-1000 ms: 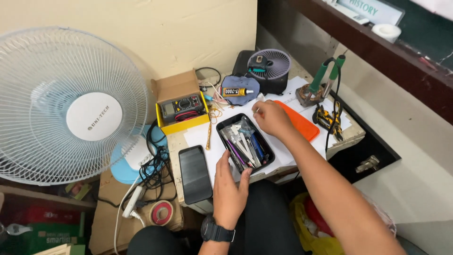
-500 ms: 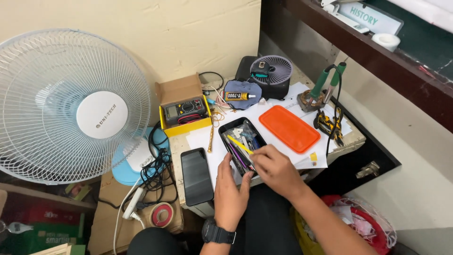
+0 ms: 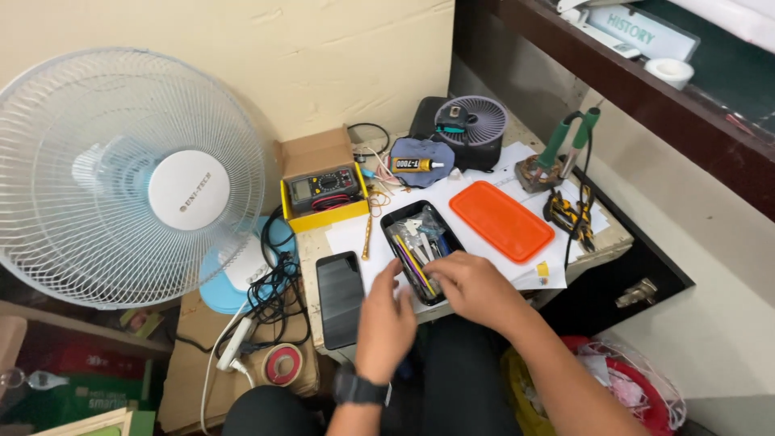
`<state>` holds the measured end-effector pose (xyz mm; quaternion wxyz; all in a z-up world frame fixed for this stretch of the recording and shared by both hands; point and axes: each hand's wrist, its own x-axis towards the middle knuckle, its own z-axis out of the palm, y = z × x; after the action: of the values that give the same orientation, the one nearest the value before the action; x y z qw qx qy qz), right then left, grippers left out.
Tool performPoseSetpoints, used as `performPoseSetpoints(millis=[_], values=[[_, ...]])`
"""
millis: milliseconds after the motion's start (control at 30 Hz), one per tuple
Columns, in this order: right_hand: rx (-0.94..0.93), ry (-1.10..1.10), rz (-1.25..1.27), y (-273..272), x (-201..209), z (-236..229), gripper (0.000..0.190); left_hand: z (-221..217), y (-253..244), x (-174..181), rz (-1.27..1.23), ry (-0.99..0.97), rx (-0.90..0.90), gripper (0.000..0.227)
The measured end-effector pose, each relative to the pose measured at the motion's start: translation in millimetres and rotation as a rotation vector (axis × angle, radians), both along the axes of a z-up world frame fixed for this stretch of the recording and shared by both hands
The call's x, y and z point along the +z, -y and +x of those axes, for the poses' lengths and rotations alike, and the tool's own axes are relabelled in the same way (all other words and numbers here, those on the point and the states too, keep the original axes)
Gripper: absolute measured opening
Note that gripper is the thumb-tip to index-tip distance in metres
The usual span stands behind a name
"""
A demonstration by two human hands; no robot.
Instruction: The person organizes tools on a small table by placing a pair of pliers into a black tray. They then close the tray with an orange lid and move a yellow multimeter box to the side.
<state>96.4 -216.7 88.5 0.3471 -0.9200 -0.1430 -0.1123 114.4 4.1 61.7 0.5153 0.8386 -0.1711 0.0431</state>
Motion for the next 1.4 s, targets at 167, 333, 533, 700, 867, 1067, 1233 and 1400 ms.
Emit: performPoseSetpoints(millis=[167, 333, 533, 700, 867, 1067, 1233, 1400], values=[[-0.04, 0.174, -0.149, -9, -18, 27, 0.038, 95, 4, 19, 0.443, 0.133, 0.236, 0.026], [-0.044, 0.113, -0.19, -9, -26, 31, 0.044, 190, 19, -54, 0.848, 0.227, 0.365, 0.017], [-0.222, 0.169, 0.448, 0, -5, 11, 0.035, 218, 16, -61, 0.89, 0.151, 0.282, 0.015], [-0.377, 0.128, 0.729, 13, 4, 0, 0.027, 160, -1, 21, 0.54, -0.21, 0.314, 0.028], [-0.382, 0.092, 0.696, 2, 24, -2, 0.021, 87, 6, 65, 0.075, -0.342, 0.186, 0.04], [-0.329, -0.044, 0.499, -14, 28, -4, 0.03, 58, 45, 44, -0.397, -0.551, -0.049, 0.041], [-0.426, -0.073, 0.489, 17, 16, -12, 0.029, 50, 40, 61, -0.327, -0.518, -0.097, 0.036], [-0.569, -0.163, -0.007, 28, 32, -25, 0.02, 69, 38, 20, 0.381, 0.387, -0.164, 0.027]])
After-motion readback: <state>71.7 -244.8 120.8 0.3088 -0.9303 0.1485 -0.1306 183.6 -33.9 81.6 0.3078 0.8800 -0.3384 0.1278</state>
